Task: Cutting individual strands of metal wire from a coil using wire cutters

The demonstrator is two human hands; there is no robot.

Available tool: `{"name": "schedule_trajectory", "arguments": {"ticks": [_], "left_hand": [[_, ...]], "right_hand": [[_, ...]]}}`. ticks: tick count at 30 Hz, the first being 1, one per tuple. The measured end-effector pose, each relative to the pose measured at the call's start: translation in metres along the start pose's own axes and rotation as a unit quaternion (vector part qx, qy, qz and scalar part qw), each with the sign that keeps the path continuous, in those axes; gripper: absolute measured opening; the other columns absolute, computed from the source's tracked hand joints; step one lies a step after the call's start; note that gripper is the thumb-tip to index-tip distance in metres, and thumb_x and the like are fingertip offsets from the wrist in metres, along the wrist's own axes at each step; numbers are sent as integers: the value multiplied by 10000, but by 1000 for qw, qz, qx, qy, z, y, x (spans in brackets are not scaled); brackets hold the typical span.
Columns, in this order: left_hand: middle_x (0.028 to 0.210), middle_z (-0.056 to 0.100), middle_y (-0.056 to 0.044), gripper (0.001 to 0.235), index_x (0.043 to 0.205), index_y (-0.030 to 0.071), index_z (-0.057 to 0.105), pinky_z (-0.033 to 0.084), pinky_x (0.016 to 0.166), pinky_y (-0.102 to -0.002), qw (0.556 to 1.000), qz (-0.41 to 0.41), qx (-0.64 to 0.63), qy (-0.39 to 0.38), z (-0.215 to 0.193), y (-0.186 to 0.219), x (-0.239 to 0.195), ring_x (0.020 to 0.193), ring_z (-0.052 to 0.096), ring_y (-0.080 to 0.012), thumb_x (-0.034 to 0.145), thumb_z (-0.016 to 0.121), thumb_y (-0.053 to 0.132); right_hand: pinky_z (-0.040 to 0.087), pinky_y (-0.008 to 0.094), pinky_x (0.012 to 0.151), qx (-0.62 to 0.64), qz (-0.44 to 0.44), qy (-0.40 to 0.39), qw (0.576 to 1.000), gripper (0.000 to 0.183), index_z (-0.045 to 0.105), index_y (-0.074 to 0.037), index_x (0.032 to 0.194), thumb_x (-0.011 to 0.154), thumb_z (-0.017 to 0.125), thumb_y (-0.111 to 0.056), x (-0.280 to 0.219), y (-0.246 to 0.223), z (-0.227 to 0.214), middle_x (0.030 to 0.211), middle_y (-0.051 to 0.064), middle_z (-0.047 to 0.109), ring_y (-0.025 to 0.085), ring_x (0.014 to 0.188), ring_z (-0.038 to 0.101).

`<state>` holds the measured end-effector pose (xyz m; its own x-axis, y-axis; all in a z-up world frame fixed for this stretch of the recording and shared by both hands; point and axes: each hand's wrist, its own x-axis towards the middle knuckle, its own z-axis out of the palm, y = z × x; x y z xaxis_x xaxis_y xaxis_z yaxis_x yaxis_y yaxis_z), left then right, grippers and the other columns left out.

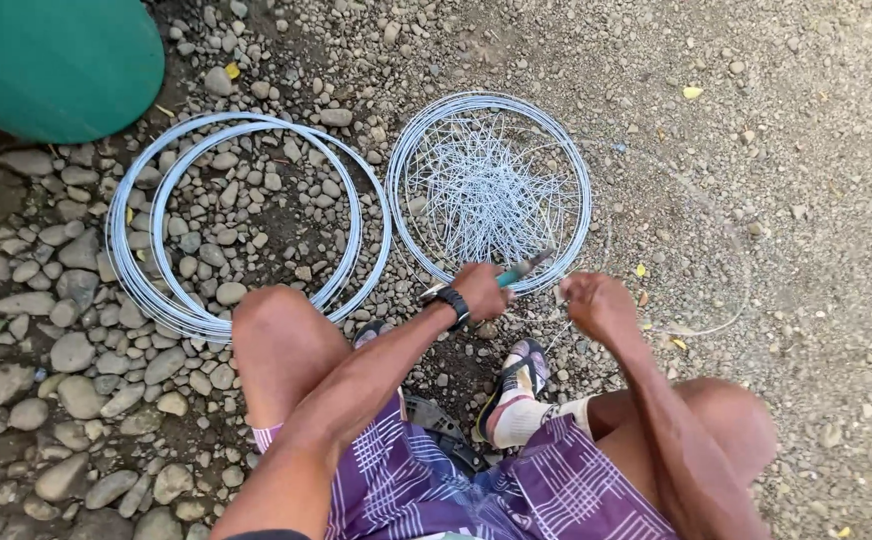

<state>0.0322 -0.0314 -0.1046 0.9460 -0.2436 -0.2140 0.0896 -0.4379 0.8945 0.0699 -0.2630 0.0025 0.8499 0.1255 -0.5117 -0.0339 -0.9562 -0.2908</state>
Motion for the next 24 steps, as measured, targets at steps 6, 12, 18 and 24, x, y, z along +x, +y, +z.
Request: {"name": "schedule_trajectory", "arguments": {"ticks": [6,12,18,24], "left_hand": [[551,562,-64,311,762,7,539,501,343,-169,808,-238,-521,-140,-31,54,-12,431,573,-117,957,595,243],[621,645,-135,238,759,0,629,580,375,-347,899,-136,-382,-164,-29,53,-14,491,633,-216,906,721,164],[767,735,-142,316,925,117,776,632,674,-441,965,-106,236,38,40,-58,32,818,765,-351,738,709,363],[759,740,-108,317,910,94,735,618,735,-452,980,-30,196,-18,19,4,35,834,760,-340,605,727,180]], "right_hand": [[538,628,920,-7,-55,42,998,297,782,-78,1070,814,678,-184,13,4,-10,1056,283,743,516,1030,682],[549,554,930,-91,38,45,994,377,756,-187,1126,980,514,-437,-24,-44,-42,1049,155,782,422,1044,711],[588,543,741,-62,-145,126,979,187,729,-234,850,840,548,-278,-33,-32,-29,609,121,698,396,698,706],[472,493,665,-131,-249,351,893,320,598,-147,782,1066,483,-238,-7,-37,-45,605,136,577,389,666,632]]}}
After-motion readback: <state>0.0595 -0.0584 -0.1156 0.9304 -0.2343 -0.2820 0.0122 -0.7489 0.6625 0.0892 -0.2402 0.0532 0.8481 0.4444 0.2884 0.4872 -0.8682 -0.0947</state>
